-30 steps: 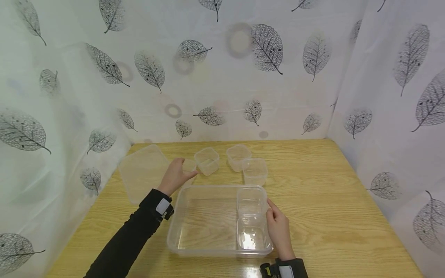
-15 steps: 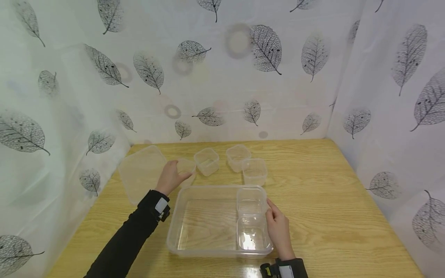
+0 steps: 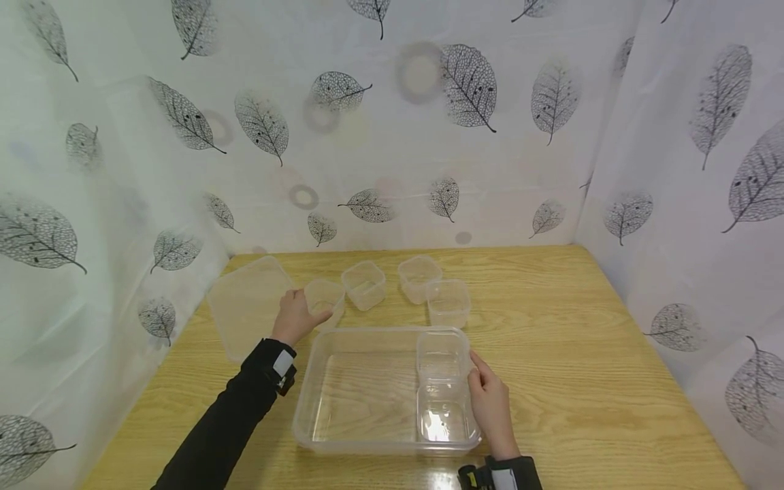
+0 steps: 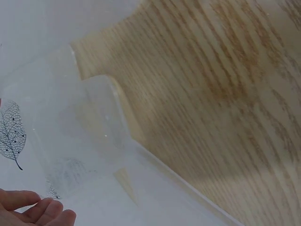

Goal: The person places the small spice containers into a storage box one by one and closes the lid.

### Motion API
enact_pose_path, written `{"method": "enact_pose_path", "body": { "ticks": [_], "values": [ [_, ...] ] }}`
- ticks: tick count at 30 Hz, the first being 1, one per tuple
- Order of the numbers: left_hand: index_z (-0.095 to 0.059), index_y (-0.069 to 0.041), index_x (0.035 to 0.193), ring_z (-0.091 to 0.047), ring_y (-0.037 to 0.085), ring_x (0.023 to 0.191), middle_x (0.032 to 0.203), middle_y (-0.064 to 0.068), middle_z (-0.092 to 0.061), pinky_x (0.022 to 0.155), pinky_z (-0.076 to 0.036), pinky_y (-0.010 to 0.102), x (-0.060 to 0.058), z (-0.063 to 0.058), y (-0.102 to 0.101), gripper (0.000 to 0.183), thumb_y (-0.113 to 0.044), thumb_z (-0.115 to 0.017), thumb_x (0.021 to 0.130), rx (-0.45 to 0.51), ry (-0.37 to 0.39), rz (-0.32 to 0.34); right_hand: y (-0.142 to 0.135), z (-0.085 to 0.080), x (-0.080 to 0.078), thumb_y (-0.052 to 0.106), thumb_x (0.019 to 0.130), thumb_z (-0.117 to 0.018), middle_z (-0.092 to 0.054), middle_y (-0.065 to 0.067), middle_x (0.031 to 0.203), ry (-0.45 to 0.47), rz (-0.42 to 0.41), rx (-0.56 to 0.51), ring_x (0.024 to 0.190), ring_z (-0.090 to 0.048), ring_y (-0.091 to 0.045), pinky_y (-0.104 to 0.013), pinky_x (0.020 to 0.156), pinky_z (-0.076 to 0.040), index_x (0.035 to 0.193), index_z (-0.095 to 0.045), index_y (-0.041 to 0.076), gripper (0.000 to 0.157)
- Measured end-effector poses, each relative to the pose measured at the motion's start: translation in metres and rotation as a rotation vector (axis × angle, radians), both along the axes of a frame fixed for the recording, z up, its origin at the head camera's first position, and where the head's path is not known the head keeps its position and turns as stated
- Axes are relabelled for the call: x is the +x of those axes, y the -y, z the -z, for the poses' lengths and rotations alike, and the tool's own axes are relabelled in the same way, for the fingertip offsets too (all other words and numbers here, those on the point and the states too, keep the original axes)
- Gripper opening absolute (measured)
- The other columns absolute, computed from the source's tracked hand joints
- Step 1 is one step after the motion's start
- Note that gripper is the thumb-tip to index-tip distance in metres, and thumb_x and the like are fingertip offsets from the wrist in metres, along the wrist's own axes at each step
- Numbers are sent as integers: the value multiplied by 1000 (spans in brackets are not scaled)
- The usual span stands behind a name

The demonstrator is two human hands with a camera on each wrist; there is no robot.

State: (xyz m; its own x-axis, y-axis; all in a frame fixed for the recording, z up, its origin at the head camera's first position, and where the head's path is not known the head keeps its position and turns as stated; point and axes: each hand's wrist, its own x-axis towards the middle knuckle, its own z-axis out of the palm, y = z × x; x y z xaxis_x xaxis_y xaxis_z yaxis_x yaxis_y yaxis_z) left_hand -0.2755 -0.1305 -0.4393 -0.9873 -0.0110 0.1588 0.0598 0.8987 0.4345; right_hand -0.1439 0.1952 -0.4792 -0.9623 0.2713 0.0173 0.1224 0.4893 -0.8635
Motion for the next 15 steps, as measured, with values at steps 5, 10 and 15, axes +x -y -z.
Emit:
{"method": "enact_pose_path", "body": {
  "ticks": [5,10,15],
  "values": [
    [-36,13,106,-28,34,96,107,24,-30,68,-37,38,-1,7,4,76,-44,-60,62,-10,17,-10,0,0,0,21,84,-31,-42,-9,65,15,13,22,43,-28,-12,-23,39,-29,116,-42,12,35],
    [-36,12,106,-28,33,96,107,24,-29,68,-37,38,-3,15,6,79,-47,-59,60,-19,31,-25,0,0,0,21,84,-29,-50,-10,86,11,1,3,50,-34,-15,-24,43,-31,116,-41,11,35],
    [-29,12,112,-26,35,99,110,25,-27,68,-38,39,-4,22,8,85,-48,-59,60,-6,36,-35,1,1,0,20,84,-30,-42,-7,64,-6,3,13,46,-29,-14,-24,40,-30,115,-42,11,35]
  ]
}}
